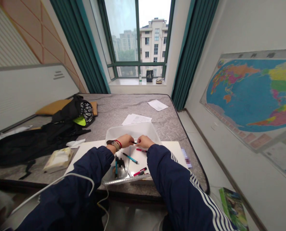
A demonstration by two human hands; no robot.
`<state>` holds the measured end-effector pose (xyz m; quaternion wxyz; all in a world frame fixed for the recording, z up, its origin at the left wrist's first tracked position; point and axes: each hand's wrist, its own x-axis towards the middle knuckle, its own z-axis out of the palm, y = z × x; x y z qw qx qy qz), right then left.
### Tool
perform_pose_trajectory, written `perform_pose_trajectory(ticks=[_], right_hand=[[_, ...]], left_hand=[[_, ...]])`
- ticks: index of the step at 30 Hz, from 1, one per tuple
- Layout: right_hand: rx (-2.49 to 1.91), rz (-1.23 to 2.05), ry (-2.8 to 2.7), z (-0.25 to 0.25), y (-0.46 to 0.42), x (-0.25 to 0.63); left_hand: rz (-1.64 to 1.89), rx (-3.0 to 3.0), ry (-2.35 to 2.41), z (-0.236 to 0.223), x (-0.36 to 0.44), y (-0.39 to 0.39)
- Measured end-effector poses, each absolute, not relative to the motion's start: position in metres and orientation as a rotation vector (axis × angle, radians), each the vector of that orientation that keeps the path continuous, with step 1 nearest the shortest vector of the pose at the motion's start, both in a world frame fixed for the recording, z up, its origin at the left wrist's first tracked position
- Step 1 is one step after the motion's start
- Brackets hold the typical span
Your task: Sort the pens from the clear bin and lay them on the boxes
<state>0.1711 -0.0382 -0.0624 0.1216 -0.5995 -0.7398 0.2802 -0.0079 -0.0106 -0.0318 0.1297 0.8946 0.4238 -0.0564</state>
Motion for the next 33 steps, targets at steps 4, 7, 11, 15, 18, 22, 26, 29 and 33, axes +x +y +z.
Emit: perform_pose_trajectory(ticks=[4,7,11,15,18,22,26,29,33], right_hand=[[-1.629,0.889,-2.237,-0.0624,-0.0394,0.1687],[-1.652,0.845,-2.219,-0.0625,-0.0381,0.1686],[-1.781,0.736,-2.142,-0.0633,-0.0356,0.1714],[-1.806,0.722,-2.141,-0.064,-0.0354,0.1732],[-1.786,0.761,-2.213,-0.0645,-0.0361,0.1733],[-1.768,0.799,-2.261,-0.0644,-0.0365,0.1731],[-1.787,0.774,-2.198,-0.0632,-0.0363,0.1724],[-1.803,0.76,-2.162,-0.0622,-0.036,0.1726],[-1.825,0.792,-2.155,-0.0627,-0.0356,0.1735]], left_hand=[[-0.042,2.65,1.278,-0.0271,-0.0085,-0.0092],[0.002,2.675,1.272,-0.0271,-0.0093,-0.009],[-0.056,2.644,1.238,-0.0315,-0.0092,-0.0094],[-0.112,2.64,1.244,-0.032,-0.0079,-0.0099],[-0.11,2.677,1.239,-0.0295,-0.0077,-0.0097],[-0.096,2.708,1.209,-0.0284,-0.0085,-0.0078],[-0.089,2.665,1.252,-0.0302,-0.0083,-0.0056],[-0.053,2.614,1.306,-0.0312,-0.0081,-0.0048],[-0.029,2.583,1.345,-0.0313,-0.0088,-0.0043]])
